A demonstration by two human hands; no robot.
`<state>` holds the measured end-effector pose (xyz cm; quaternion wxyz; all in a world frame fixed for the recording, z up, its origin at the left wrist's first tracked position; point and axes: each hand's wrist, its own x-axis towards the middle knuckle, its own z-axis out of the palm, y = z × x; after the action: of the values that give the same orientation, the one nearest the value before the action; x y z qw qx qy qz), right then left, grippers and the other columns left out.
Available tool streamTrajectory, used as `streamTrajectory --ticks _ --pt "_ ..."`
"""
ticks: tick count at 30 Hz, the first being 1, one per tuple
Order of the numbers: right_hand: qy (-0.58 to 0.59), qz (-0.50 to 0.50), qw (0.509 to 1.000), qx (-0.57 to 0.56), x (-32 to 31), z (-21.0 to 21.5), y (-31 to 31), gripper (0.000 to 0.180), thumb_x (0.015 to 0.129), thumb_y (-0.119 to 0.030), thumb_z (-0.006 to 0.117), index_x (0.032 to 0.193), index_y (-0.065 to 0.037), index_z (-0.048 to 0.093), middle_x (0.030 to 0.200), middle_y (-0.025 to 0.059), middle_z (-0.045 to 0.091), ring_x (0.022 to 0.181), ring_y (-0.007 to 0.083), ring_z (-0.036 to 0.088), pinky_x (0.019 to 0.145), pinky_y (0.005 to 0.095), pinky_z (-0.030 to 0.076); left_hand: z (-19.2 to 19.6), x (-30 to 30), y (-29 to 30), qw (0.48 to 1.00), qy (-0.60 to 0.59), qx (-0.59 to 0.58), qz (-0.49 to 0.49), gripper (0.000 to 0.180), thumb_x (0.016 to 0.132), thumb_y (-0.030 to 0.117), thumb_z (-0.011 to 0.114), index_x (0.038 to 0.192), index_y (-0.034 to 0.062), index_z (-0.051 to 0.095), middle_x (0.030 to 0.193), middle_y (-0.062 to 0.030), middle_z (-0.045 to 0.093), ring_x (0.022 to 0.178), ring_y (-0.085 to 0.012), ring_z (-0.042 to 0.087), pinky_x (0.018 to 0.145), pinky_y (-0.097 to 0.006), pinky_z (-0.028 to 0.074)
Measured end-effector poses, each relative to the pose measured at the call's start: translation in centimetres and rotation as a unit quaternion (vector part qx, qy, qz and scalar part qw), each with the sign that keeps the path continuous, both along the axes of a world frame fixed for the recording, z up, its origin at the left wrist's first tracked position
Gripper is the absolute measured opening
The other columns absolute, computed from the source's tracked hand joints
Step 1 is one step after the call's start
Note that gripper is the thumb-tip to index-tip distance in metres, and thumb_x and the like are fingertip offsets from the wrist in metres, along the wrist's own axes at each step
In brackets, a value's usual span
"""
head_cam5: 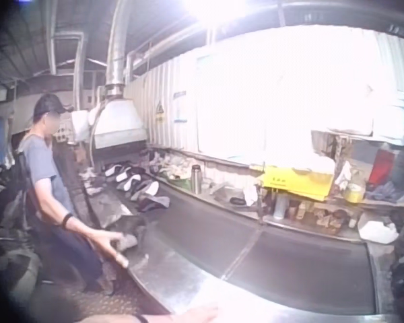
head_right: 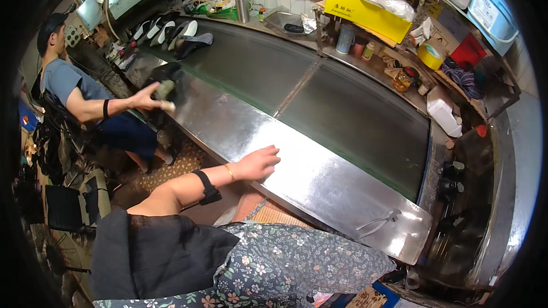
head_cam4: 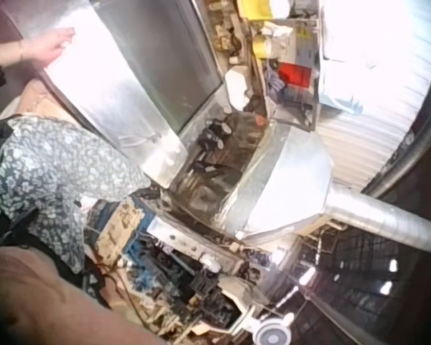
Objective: Inspecting and preparing shoe components on a production line conveyor belt.
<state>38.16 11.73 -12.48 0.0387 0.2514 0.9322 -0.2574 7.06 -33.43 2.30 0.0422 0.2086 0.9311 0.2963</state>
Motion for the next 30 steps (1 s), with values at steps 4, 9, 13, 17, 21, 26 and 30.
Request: streamTrajectory --ticks 4,9,13,17,21,26,30 --pt "-0.011 -0.008 1.000 0.000 -0.6 -0.6 0.4 0.021 0.094 -0.017 0.057 0.108 -0.004 0.065 0.092 0.0104 0.068 0.076 0.0187 0.066 0.061 0.0314 0.053 1.8 -2.0 -6.4 0.944 0.252 -0.143 0.157 0.042 0.076 0.015 0.065 0.115 0.0013 0.060 0.133 -0.0226 0.050 0.129 -0.0422 0.043 0.106 -0.055 0.035" --pt "-0.004 -0.029 1.000 -0.012 -1.2 -0.6 0.9 0.021 0.094 -0.017 0.058 0.109 -0.004 0.064 0.093 0.0095 0.067 0.076 0.0178 0.065 0.062 0.0308 0.053 6.6 -8.7 -13.4 0.794 0.253 -0.246 0.496 0.044 0.086 0.036 0.061 0.113 0.0013 0.062 0.130 -0.0215 0.055 0.124 -0.0421 0.048 0.101 -0.057 0.038" --pt "-0.002 -0.042 0.999 -0.014 -0.7 -0.5 1.2 0.022 0.094 -0.017 0.059 0.110 -0.004 0.063 0.093 0.0089 0.066 0.076 0.0172 0.064 0.062 0.0302 0.052 9.2 -10.8 -11.2 0.808 0.006 -0.215 0.549 0.062 0.094 0.057 0.039 0.101 0.0051 0.071 0.104 -0.0150 0.070 0.106 -0.0334 0.062 0.093 -0.051 0.045" --pt "-0.001 -0.066 0.998 -0.022 2.3 -0.4 1.6 0.022 0.094 -0.017 0.059 0.111 -0.003 0.062 0.093 0.0082 0.066 0.075 0.0165 0.063 0.062 0.0297 0.052 8.6 -4.9 -4.7 0.964 0.026 -0.190 0.185 0.039 0.086 0.044 0.059 0.069 0.0105 0.070 0.084 -0.0080 0.070 0.097 -0.0258 0.064 0.092 -0.044 0.046" --pt "-0.004 -0.097 0.995 -0.023 8.3 -0.1 2.4 0.023 0.094 -0.017 0.060 0.112 -0.003 0.062 0.093 0.0075 0.065 0.075 0.0158 0.063 0.063 0.0292 0.052 8.1 1.6 -2.5 0.974 0.200 -0.107 -0.012 0.021 0.077 0.025 0.071 0.064 0.0102 0.064 0.115 -0.0081 0.066 0.121 -0.0280 0.052 0.108 -0.049 0.032" --pt "0.017 -0.198 0.980 -0.001 14.7 3.0 4.7 0.024 0.094 -0.016 0.061 0.114 -0.003 0.060 0.094 0.0067 0.064 0.075 0.0150 0.062 0.063 0.0286 0.052 6.8 3.0 -1.6 0.932 0.019 -0.051 0.358 0.103 0.068 0.019 0.074 0.152 0.0099 0.015 0.148 -0.0269 0.033 0.136 -0.0485 0.028 0.114 -0.049 0.026" --pt "0.250 -0.259 0.892 -0.275 9.5 8.6 6.8 0.019 0.095 -0.013 0.060 0.111 -0.002 0.058 0.088 0.0046 0.060 0.070 0.0102 0.054 0.060 0.0226 0.045 7.3 2.1 -1.1 0.922 -0.141 -0.024 0.359 0.101 0.068 0.021 0.080 0.149 0.0039 0.022 0.122 -0.0264 0.059 0.111 -0.0379 0.060 0.093 -0.038 0.048"
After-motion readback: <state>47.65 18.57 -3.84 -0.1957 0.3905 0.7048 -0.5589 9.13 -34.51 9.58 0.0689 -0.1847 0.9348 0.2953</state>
